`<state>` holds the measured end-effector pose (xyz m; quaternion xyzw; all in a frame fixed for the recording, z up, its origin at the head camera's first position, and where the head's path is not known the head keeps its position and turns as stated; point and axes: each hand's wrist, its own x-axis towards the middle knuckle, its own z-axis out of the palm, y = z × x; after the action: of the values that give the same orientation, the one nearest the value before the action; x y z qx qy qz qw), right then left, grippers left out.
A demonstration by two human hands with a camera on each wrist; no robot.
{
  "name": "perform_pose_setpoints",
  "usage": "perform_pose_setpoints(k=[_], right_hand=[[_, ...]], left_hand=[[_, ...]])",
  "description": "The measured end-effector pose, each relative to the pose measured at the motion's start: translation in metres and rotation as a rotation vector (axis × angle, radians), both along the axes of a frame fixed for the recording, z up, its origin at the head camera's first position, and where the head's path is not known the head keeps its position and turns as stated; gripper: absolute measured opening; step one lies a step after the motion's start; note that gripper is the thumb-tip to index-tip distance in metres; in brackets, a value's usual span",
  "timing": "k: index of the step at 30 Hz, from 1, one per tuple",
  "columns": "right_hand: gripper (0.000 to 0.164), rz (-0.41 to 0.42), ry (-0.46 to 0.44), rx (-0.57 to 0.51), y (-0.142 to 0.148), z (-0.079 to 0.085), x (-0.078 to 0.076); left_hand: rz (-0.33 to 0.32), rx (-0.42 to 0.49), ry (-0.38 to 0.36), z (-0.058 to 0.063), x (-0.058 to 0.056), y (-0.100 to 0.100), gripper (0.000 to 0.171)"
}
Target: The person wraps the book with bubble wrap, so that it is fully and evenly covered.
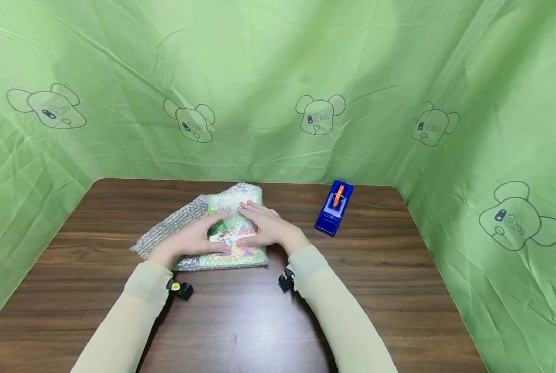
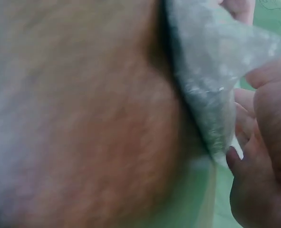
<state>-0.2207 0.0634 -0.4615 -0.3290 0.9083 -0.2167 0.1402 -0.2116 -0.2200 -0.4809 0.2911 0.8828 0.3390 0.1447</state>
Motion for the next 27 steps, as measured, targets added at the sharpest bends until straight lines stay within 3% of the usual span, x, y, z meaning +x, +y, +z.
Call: perform_pose_setpoints(k=[9,17,23,27], right_hand=[[0.097,0.062,-0.013,0.024,-0.001,0.001,-0.004],[0.098,0.036,-0.032,0.046,-0.001,0.004,-0.006],[0.1,0.021,-0.045,0.061,-0.003,0.004,-0.007],[0.101,-0.004,-0.06,0.046,-0.004,0.005,-0.007]], left_hand=[[0.012,0.022,-0.012,0.001,0.002,-0.001,0.11],[0.086,0.095,-0.032,-0.001,-0.002,-0.001,0.14],[0.152,0.06,0.08,0.005,-0.003,-0.002,0.156],[0.096,-0.024,0.179,0.008,0.0,0.003,0.143]])
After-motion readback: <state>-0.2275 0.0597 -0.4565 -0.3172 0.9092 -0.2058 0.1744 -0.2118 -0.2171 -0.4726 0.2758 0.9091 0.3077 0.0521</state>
